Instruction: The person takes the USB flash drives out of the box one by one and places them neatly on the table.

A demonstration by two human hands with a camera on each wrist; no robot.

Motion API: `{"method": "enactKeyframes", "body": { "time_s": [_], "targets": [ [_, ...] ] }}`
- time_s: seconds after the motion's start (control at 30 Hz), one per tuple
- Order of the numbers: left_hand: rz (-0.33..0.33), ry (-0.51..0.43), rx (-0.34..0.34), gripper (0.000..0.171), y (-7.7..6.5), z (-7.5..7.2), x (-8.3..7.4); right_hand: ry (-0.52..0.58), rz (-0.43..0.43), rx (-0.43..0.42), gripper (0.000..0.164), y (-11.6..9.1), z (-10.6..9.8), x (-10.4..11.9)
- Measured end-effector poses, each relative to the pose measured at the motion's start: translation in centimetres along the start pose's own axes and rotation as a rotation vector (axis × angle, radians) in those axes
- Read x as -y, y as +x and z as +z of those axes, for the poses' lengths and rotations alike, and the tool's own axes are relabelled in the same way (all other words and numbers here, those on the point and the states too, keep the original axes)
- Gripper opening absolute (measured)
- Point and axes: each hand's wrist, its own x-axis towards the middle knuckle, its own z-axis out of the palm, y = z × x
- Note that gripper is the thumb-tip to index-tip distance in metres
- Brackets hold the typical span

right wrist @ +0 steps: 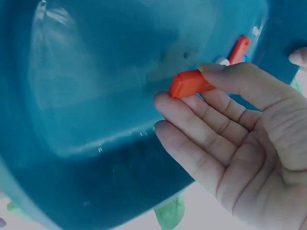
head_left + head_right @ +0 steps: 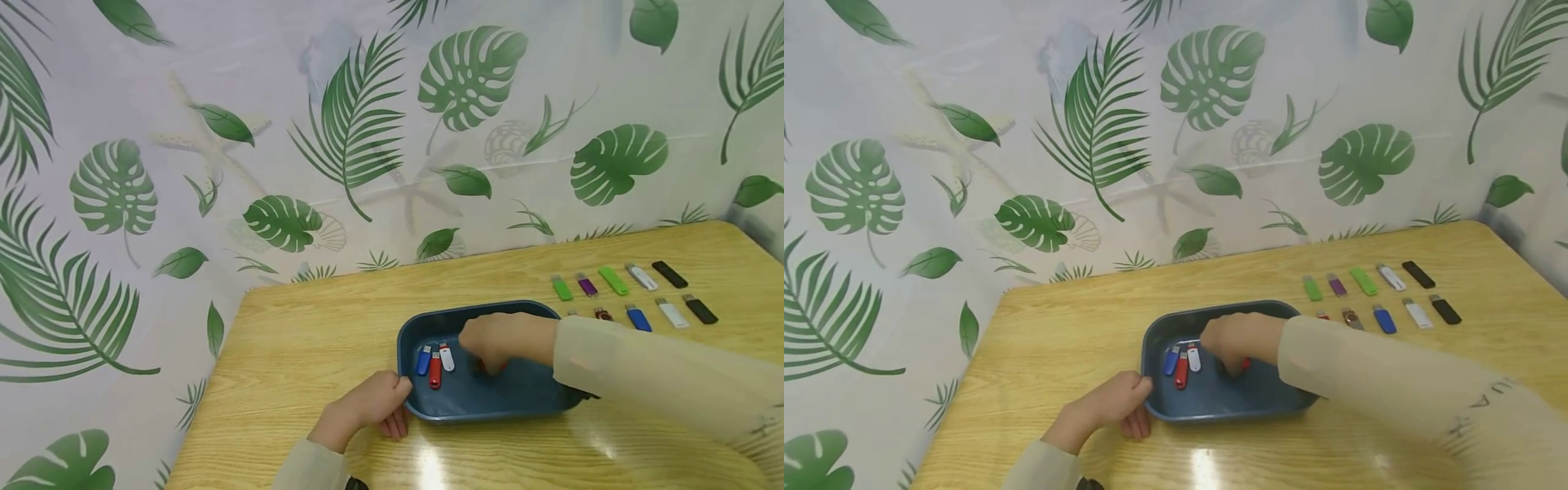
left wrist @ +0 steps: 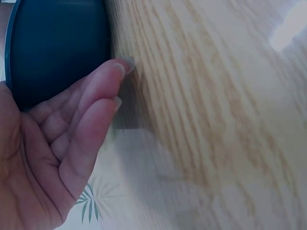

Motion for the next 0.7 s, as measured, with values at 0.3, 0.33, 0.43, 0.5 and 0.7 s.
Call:
{"method": "enactKeyframes", "body": {
  "time_s": [0.3,0.33,0.43,0.5,0.7],
  "targets": [
    [0.008,-0.003,0.004,0.048,-0.1,0.2,-0.4,-0.023,-0.008,-0.019,0.018,-3.0,-1.5,-0.9],
    [0.009,-0.002,0.005,0.048,-0.2,0.2,-0.4,-0.022,-0.009,-0.027,0.018,-3.3,-1.6,-1.0],
    [0.010,0.000,0.005,0.048,-0.3,0.3,-0.4,-0.009,-0.023,-0.053,0.018,-4.3,-1.9,-1.3],
    [0.014,-0.002,0.006,0.048,-0.4,0.3,-0.4,0.007,-0.034,-0.078,0.020,-5.0,-1.9,-1.8],
    [0.012,-0.006,0.001,0.048,-0.4,0.4,-0.3,0.070,-0.036,-0.153,0.029,-6.9,-1.7,-3.6]
  ]
}}
